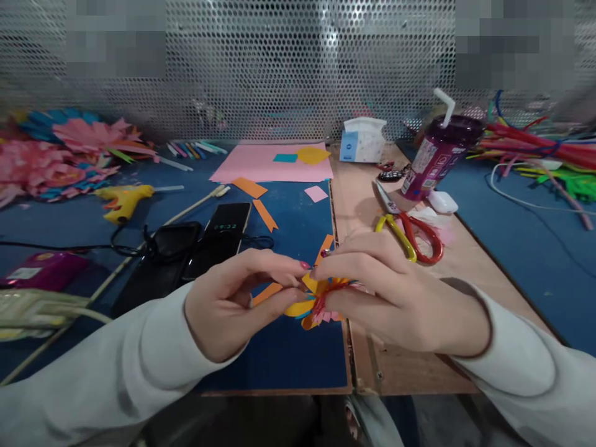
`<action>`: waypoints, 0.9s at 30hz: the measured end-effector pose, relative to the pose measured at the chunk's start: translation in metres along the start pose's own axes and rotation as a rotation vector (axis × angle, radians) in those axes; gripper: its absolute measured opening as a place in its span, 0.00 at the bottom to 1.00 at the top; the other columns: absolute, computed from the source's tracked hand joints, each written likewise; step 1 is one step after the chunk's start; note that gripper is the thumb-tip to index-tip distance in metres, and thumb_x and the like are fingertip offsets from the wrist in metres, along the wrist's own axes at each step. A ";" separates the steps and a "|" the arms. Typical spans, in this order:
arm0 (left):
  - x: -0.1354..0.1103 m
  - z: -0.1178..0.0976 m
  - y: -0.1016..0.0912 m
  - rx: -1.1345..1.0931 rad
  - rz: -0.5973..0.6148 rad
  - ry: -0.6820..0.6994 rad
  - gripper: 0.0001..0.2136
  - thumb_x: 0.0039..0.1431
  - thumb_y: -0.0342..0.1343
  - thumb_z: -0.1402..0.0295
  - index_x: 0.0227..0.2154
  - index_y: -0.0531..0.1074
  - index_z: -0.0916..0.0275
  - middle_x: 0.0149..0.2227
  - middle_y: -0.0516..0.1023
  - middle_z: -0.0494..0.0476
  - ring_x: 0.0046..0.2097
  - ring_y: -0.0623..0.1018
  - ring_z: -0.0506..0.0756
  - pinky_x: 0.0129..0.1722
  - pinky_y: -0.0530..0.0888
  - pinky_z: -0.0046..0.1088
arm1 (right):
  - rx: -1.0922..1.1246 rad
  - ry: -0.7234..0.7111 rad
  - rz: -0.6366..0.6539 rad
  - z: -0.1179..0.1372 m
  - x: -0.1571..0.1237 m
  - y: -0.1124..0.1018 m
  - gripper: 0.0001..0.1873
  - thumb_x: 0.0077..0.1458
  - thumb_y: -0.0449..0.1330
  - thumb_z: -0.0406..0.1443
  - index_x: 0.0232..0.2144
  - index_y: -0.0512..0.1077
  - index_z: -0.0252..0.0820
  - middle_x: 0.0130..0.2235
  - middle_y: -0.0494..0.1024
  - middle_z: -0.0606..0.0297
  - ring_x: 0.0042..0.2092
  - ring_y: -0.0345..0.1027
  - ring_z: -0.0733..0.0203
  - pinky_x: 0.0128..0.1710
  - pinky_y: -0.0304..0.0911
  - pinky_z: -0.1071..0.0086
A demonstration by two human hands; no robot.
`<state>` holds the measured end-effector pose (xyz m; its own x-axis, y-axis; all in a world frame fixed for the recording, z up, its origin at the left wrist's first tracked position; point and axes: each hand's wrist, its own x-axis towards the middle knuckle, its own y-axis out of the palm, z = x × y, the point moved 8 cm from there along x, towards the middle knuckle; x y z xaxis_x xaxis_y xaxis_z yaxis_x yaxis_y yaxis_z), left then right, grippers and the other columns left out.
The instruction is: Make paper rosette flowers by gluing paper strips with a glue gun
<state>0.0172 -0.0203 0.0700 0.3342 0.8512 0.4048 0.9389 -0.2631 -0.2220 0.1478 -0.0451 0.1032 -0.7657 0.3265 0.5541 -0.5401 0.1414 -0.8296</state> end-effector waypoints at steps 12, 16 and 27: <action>-0.005 -0.006 0.004 0.136 0.001 0.099 0.11 0.53 0.57 0.75 0.41 0.73 0.59 0.33 0.79 0.54 0.33 0.78 0.51 0.36 0.75 0.25 | -0.121 0.013 -0.113 0.005 0.000 -0.001 0.11 0.51 0.61 0.28 0.37 0.70 0.45 0.40 0.71 0.62 0.45 0.64 0.59 0.47 0.65 0.67; -0.006 -0.006 0.002 0.162 -0.036 0.111 0.12 0.53 0.57 0.76 0.41 0.72 0.59 0.31 0.78 0.52 0.32 0.78 0.50 0.35 0.75 0.24 | -0.164 -0.016 -0.091 0.008 0.001 0.001 0.08 0.52 0.60 0.28 0.36 0.70 0.42 0.40 0.70 0.61 0.46 0.61 0.56 0.49 0.63 0.64; -0.002 -0.005 0.002 0.132 -0.050 0.064 0.09 0.53 0.57 0.75 0.37 0.73 0.60 0.34 0.80 0.56 0.33 0.79 0.52 0.37 0.76 0.28 | -0.191 0.013 -0.091 0.004 -0.001 0.006 0.08 0.51 0.62 0.30 0.35 0.69 0.45 0.40 0.70 0.61 0.45 0.63 0.56 0.47 0.63 0.62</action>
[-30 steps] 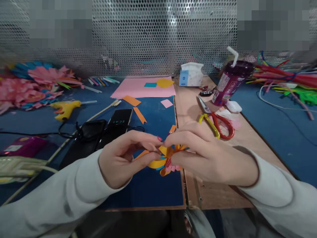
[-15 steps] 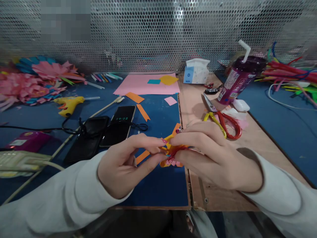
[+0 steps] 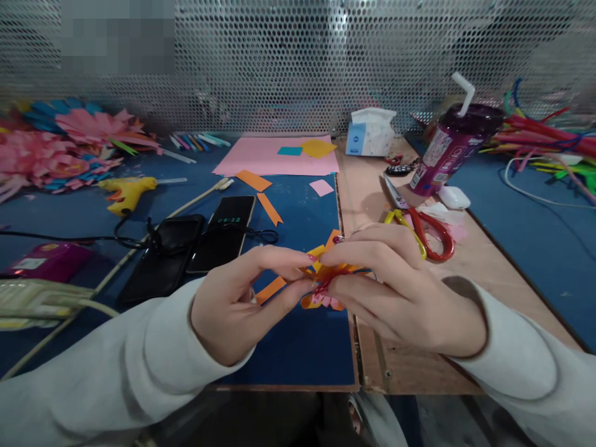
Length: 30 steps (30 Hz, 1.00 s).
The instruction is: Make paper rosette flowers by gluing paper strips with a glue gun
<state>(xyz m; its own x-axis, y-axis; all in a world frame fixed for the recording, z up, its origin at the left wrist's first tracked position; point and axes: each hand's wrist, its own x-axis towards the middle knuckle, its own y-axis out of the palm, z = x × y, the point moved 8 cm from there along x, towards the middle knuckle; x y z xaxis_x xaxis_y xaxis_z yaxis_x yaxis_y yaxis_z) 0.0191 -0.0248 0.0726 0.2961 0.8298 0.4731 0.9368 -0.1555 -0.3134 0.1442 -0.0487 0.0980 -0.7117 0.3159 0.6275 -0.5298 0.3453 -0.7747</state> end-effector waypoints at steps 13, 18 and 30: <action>0.002 0.005 0.002 -0.077 -0.025 -0.001 0.10 0.51 0.58 0.76 0.38 0.73 0.61 0.31 0.79 0.53 0.33 0.79 0.50 0.37 0.76 0.25 | -0.007 0.035 0.029 -0.004 -0.001 0.007 0.03 0.55 0.59 0.34 0.34 0.68 0.47 0.42 0.69 0.62 0.45 0.62 0.56 0.45 0.61 0.61; 0.002 0.008 0.002 0.013 -0.011 0.038 0.11 0.53 0.57 0.75 0.40 0.71 0.62 0.33 0.79 0.54 0.34 0.78 0.49 0.37 0.75 0.24 | 0.007 0.037 0.026 -0.005 -0.001 0.008 0.10 0.53 0.61 0.35 0.39 0.67 0.45 0.45 0.70 0.60 0.47 0.63 0.56 0.44 0.61 0.60; 0.006 0.037 -0.001 -0.039 -0.067 -0.084 0.13 0.50 0.61 0.72 0.40 0.69 0.61 0.34 0.77 0.54 0.37 0.78 0.49 0.37 0.75 0.23 | 0.763 0.741 0.158 -0.069 -0.032 0.054 0.45 0.47 0.64 0.44 0.62 0.46 0.48 0.52 0.67 0.54 0.51 0.65 0.51 0.48 0.66 0.55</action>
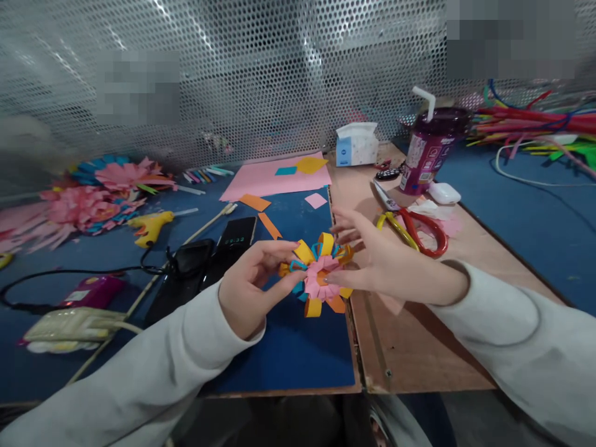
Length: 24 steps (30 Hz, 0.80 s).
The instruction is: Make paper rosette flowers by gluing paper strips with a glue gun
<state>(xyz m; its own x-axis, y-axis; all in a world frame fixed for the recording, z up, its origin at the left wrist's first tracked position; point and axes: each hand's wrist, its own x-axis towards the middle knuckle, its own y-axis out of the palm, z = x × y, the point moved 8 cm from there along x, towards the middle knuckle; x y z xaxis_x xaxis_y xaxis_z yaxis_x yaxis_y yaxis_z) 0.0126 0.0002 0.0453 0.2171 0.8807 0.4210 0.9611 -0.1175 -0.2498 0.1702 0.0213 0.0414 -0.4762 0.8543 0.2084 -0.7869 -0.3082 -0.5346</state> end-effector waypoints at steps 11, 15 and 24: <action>0.003 0.021 0.001 -0.134 0.026 -0.108 0.24 0.42 0.66 0.71 0.42 0.64 0.59 0.43 0.73 0.57 0.44 0.75 0.52 0.42 0.75 0.28 | 0.276 0.212 -0.057 -0.028 0.010 0.007 0.38 0.43 0.64 0.42 0.56 0.58 0.44 0.46 0.72 0.56 0.43 0.71 0.53 0.41 0.70 0.58; 0.005 0.025 -0.003 -0.243 -0.024 -0.193 0.25 0.42 0.66 0.68 0.43 0.63 0.58 0.42 0.73 0.56 0.42 0.76 0.52 0.42 0.76 0.30 | 0.297 0.172 -0.152 -0.022 0.010 -0.002 0.37 0.44 0.64 0.41 0.56 0.58 0.46 0.48 0.73 0.57 0.43 0.72 0.53 0.41 0.71 0.58; 0.020 0.049 -0.012 -0.137 -0.030 -0.269 0.14 0.46 0.62 0.57 0.29 0.73 0.63 0.33 0.76 0.57 0.32 0.76 0.51 0.34 0.76 0.29 | 0.257 0.112 -0.180 -0.018 0.009 -0.001 0.36 0.47 0.63 0.41 0.57 0.55 0.46 0.49 0.72 0.57 0.40 0.73 0.55 0.38 0.73 0.59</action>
<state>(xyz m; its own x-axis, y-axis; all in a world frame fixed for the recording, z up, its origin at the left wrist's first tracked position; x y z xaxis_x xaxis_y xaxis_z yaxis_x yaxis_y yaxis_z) -0.0026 0.0419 0.0141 0.1524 0.9726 0.1755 0.9845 -0.1338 -0.1130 0.1737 0.0368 0.0294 -0.2857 0.9409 0.1818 -0.9344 -0.2315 -0.2706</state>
